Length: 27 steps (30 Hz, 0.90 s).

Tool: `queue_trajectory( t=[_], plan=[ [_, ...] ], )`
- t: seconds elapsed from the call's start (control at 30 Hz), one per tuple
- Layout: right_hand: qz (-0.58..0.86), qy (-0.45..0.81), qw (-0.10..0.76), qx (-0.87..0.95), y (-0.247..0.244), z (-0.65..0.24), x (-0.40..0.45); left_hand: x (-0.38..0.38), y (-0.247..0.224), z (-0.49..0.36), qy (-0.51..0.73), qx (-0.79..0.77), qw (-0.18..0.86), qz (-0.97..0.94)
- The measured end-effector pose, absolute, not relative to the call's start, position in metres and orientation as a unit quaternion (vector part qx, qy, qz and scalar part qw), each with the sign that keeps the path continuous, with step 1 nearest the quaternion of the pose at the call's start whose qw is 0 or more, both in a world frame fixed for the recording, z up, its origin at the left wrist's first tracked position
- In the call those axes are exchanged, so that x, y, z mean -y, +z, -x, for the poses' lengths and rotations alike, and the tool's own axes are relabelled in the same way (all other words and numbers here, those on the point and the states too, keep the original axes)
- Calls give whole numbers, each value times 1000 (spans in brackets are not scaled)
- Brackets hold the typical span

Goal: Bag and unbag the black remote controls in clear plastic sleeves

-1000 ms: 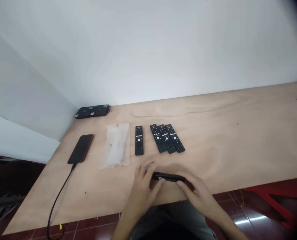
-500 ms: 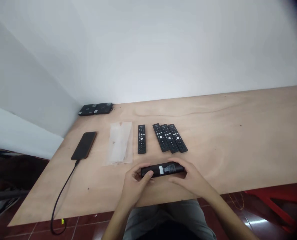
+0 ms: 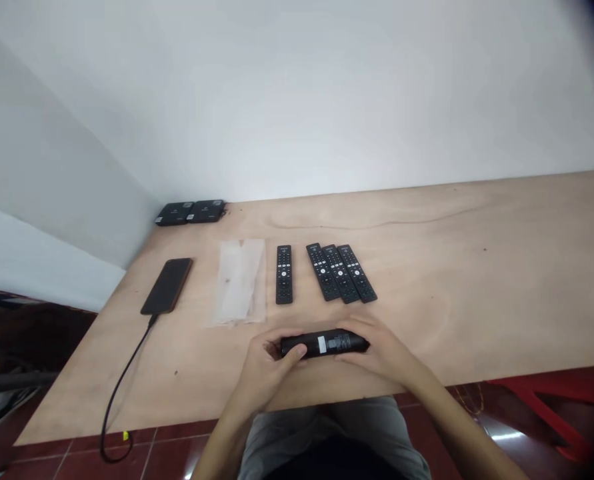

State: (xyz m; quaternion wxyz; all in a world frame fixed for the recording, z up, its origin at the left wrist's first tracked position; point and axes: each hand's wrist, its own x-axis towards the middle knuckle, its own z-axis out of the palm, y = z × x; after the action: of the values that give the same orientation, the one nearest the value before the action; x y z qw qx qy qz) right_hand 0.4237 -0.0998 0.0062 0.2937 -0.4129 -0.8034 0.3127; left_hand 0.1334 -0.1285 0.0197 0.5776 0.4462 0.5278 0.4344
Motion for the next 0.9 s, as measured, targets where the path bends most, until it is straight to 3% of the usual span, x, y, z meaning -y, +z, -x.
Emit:
queue_trajectory(
  t=[0.2, 0.57, 0.9],
  plan=[
    [407, 316, 302, 802, 3, -427, 101, 131, 16, -129, 418, -535, 551, -486],
    [414, 320, 305, 796, 2, -424, 100, 117, 27, -105, 316, -474, 305, -763],
    [437, 344, 316, 768, 10, -422, 98, 115, 27, -86, 363, -506, 357, -696]
  ],
)
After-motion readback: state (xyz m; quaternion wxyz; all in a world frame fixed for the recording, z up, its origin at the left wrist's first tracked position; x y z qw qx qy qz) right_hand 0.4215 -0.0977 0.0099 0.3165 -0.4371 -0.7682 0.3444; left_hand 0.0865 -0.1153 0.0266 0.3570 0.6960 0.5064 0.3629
